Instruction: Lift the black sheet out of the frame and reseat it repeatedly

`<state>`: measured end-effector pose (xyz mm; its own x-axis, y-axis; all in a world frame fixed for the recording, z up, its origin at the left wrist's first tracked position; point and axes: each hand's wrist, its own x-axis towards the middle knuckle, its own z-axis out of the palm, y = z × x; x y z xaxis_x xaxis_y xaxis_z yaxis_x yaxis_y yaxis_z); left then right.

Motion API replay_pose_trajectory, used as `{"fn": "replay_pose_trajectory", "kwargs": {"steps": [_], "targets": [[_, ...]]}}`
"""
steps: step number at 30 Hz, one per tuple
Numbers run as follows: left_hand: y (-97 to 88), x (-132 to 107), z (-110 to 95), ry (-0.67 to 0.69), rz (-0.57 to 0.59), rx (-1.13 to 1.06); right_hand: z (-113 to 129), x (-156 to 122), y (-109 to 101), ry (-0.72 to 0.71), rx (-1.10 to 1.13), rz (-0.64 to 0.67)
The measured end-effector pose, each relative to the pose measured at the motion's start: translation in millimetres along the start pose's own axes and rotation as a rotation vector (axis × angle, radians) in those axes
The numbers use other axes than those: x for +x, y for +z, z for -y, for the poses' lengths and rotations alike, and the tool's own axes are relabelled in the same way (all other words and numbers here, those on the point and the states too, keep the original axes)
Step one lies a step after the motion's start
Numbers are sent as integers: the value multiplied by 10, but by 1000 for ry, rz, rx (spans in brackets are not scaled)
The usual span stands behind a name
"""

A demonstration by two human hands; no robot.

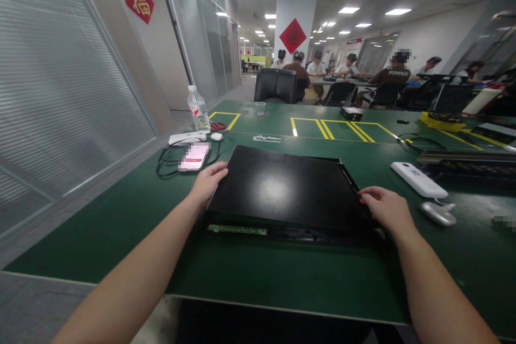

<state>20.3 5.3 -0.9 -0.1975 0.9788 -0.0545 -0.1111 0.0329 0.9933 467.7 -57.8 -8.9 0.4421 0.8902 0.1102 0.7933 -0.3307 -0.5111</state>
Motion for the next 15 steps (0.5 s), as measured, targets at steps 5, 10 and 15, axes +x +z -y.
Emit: {"fn": "replay_pose_trajectory", "kwargs": {"steps": [5, 10, 15], "targets": [[-109, 137, 151, 121, -8, 145, 25, -8, -13, 27, 21, 20], [-184, 216, 213, 231, -24, 381, 17, -3, -3, 27, 49, 3], [-181, 185, 176, 268, -15, 536, 25, -12, -10, 8, 54, -10]]}}
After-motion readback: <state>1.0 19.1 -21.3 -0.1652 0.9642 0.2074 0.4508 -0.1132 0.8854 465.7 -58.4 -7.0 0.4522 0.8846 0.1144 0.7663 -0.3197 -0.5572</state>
